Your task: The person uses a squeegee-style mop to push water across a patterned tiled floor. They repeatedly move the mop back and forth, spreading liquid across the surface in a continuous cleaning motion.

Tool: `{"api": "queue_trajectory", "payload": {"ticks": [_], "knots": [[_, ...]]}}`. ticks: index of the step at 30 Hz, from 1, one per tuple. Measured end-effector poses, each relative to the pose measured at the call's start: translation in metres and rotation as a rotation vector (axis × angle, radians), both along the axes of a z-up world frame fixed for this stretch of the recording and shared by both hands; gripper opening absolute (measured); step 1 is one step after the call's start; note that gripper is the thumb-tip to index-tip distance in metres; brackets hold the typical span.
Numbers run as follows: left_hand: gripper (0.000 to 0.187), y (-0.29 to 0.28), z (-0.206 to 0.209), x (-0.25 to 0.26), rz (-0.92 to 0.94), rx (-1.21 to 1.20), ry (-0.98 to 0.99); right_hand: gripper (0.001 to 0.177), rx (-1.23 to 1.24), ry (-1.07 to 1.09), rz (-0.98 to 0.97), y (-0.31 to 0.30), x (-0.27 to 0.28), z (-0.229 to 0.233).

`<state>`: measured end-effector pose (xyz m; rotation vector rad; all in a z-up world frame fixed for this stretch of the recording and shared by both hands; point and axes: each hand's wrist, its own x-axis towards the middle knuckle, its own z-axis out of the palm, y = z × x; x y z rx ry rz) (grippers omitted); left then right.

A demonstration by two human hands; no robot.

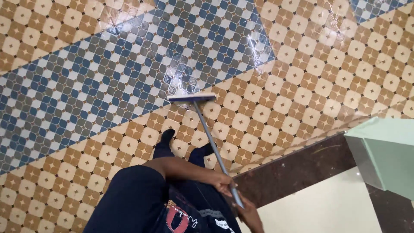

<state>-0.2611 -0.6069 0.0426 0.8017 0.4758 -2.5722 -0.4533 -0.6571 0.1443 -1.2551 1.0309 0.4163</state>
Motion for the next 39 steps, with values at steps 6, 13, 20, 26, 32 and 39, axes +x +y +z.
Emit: {"api": "queue_trajectory", "payload": {"ticks": [6, 13, 20, 26, 32, 39], "knots": [[0.029, -0.020, 0.037, 0.135, 0.215, -0.096, -0.455, 0.045, -0.383, -0.119, 0.343, -0.012, 0.148, -0.115], [0.049, -0.049, 0.020, 0.274, -0.069, -0.589, -1.687, 0.041, -0.604, -0.351, 0.182, -0.073, 0.299, -0.117], [0.056, -0.035, 0.018, 0.131, -0.601, -1.724, -1.720, 0.060, -0.282, -0.075, 0.070, -0.070, 0.093, 0.039], [0.029, -0.076, -0.057, 0.031, -0.562, -1.901, -1.298, 0.062, -0.473, -0.160, 0.094, -0.073, 0.046, 0.015], [0.023, -0.159, -0.109, 0.166, -0.594, -1.603, -1.555, 0.048, -0.330, 0.080, 0.349, -0.166, 0.167, -0.129], [0.018, -0.259, -0.059, 0.364, -0.924, -1.491, -1.670, 0.051, -0.460, -0.364, 0.210, -0.289, 0.357, -0.053]]}}
